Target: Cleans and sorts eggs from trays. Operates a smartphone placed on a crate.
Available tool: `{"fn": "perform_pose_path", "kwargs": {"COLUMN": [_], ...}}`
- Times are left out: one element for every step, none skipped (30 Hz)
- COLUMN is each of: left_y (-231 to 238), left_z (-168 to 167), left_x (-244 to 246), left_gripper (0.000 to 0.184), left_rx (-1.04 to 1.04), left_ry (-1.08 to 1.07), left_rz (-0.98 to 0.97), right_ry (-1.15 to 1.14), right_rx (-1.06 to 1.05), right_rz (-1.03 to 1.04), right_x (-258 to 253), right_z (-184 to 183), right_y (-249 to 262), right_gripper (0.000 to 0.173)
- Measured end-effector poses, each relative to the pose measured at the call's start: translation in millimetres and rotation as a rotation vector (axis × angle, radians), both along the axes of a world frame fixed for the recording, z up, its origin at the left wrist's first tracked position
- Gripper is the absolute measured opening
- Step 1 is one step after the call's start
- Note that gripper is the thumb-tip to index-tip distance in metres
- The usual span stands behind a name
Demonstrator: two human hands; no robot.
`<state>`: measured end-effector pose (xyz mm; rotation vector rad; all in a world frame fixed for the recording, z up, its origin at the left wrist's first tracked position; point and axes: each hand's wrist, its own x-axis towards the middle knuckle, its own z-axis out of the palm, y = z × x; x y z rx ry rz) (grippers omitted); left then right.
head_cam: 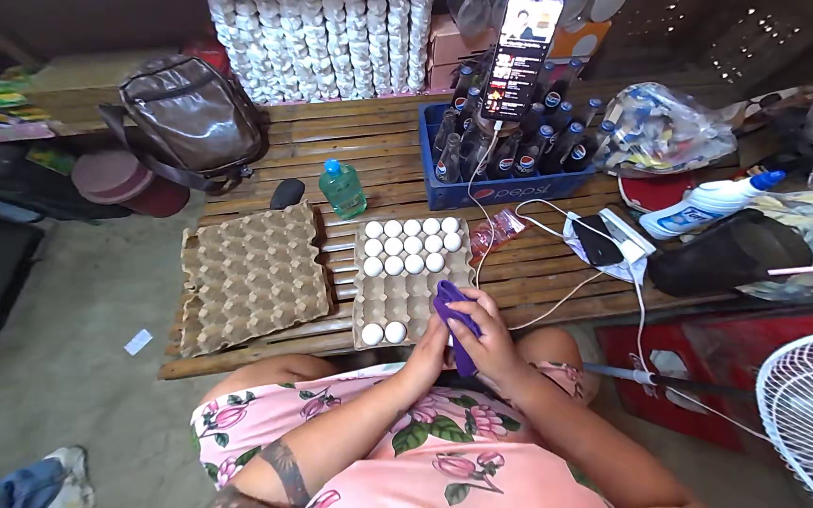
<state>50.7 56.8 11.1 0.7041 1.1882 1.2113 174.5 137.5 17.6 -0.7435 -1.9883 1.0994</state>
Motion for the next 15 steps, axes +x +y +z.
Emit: {"fn": "perform_pose_path", "kwargs": {"left_y": [0, 1, 1, 2, 2, 3, 3, 4, 4, 3, 2, 0, -2, -2, -2], "left_z": [0, -1, -1, 0, 1, 2, 4, 5, 4, 2, 1, 0, -1, 0, 1], "left_x": [-1, -2, -4, -5, -6, -6, -7, -7, -7, -7, -6, -4, -3, -2, -1], "left_gripper": [0.047, 0.043, 0.039, 0.038, 0.040, 0.043, 0.046, 0.048, 0.049, 0.050, 0.054, 0.058, 0.061, 0.059, 0.052], "left_rx": [0.000, 0.015, 0.037, 0.058, 0.069, 0.065, 0.053, 0.037, 0.025, 0.019, 0.010, -0.003, -0.014, -0.021, -0.016], "left_ry": [-0.007, -0.018, -0.029, -0.050, -0.086, -0.127, -0.164, -0.184, -0.180, -0.159, -0.126, -0.102, -0.088, -0.079, -0.082], "left_rz": [-0.004, -0.005, 0.002, 0.026, 0.060, 0.102, 0.145, 0.183, 0.205, 0.196, 0.167, 0.127, 0.083, 0.059, 0.053], "right_ry": [0.000, 0.013, 0.031, 0.050, 0.066, 0.080, 0.094, 0.103, 0.099, 0.086, 0.066, 0.050, 0.038, 0.031, 0.031], "right_rx": [-0.078, -0.157, -0.216, -0.242, -0.237, -0.205, -0.157, -0.097, -0.030, 0.040, 0.098, 0.127, 0.107, 0.048, -0.031], "right_rz": [-0.006, -0.020, -0.036, -0.053, -0.064, -0.068, -0.064, -0.052, -0.033, -0.018, -0.005, 0.004, 0.012, 0.013, 0.009], "right_x": [0, 0, -1, -1, -1, 0, 0, -1, -1, -1, -2, -2, -2, -2, -2], "right_z": [3, 5, 6, 5, 4, 1, -3, -7, -11, -14, -16, -15, -12, -7, -2], "right_y": [3, 4, 5, 6, 4, 2, -2, -6, -9, -11, -12, -10, -8, -6, -2], "right_gripper": [0.030, 0.031, 0.031, 0.032, 0.032, 0.032, 0.032, 0.032, 0.031, 0.029, 0.028, 0.028, 0.028, 0.029, 0.031]}}
